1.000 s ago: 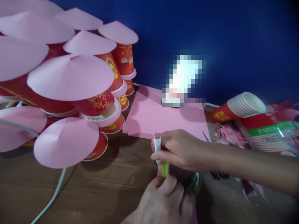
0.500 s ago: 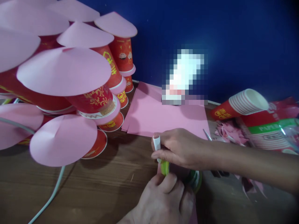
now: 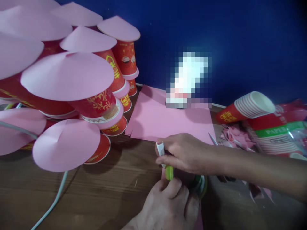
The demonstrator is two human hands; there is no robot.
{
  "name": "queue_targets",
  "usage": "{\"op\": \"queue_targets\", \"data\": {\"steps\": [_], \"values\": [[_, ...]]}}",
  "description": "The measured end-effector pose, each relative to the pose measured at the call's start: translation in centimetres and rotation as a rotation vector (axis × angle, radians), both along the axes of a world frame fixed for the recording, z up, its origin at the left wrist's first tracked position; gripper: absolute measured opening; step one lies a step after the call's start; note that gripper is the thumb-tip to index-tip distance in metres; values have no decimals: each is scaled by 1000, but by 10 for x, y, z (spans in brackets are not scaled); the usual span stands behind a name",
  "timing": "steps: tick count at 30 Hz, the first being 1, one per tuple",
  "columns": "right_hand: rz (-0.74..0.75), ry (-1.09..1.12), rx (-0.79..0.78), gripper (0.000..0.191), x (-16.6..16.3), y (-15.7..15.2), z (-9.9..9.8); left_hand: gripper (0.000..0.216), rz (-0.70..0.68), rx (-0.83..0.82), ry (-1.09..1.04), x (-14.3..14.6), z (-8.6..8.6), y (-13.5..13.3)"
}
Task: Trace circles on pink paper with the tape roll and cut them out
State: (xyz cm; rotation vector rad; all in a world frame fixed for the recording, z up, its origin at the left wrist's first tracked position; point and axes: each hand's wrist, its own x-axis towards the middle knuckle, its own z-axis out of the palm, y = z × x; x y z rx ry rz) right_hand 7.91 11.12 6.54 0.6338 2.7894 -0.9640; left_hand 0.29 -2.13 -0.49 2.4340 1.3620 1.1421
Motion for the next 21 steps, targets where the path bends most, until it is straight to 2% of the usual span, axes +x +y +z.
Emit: {"op": "queue_targets", "data": {"steps": [21], "values": [[-153,-16,51,29,22,16,-6,14,-18,29,91,-5,2,0]]}}
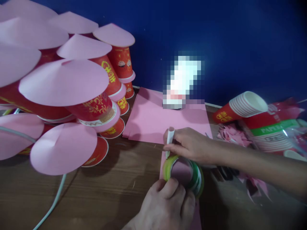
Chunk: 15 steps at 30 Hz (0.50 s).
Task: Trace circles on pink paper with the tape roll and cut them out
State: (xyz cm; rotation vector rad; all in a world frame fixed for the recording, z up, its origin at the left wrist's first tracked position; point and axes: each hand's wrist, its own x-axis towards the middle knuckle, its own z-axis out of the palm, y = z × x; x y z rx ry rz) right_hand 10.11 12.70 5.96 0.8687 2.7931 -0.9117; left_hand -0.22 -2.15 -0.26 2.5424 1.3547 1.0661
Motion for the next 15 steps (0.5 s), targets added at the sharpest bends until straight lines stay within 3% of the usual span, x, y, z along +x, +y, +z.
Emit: {"op": "queue_targets", "data": {"steps": [9,15], "values": [[-141,134,-98,21,20,-6,2,5,-20,-33,22,0,-1,-1],[-317,225,-97,16,31,-15,-3,9,-45,-39,40,-1,-2,-4]]}}
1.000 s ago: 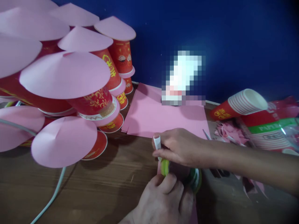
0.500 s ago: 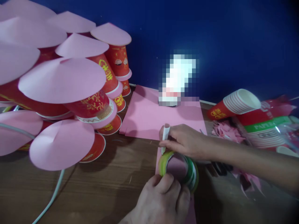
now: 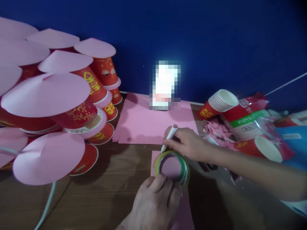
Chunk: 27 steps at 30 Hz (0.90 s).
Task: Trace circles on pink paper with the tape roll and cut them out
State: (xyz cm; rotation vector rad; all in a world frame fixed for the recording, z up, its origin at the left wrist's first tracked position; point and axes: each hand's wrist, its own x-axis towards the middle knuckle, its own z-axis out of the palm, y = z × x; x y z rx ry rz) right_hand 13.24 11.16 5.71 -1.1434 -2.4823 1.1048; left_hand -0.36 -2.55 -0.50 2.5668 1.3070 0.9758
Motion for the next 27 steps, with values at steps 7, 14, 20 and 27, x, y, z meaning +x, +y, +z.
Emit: {"op": "queue_targets", "data": {"steps": [7,14,20,27], "values": [[-183,79,-33,16,10,-10,-6,9,12,-12,11,0,0,0],[-254,134,-36,17,18,-18,-7,7,5,-27,24,0,-1,-1],[-291,149,35,15,22,-26,-8,12,-7,-20,69,-2,-3,-2],[-353,177,1,18,33,-36,-10,13,-34,-31,71,-4,-2,-2]]}}
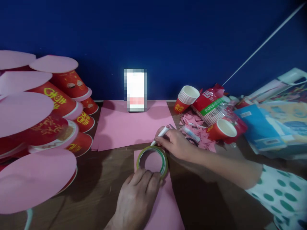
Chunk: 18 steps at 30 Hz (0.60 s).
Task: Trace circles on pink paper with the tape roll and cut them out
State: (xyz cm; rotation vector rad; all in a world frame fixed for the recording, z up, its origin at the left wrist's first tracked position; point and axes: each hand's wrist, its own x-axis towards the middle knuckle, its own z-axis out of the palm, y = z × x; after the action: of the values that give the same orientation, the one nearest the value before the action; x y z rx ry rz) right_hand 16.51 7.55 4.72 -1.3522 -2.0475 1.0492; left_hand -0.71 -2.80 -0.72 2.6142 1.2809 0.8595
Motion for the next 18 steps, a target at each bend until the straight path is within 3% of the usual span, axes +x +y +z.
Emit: {"op": "queue_targets", "data": {"steps": [18], "values": [[-179,-50,81,25,24,-37,-5,11,7,49,42,0,3,1]]}}
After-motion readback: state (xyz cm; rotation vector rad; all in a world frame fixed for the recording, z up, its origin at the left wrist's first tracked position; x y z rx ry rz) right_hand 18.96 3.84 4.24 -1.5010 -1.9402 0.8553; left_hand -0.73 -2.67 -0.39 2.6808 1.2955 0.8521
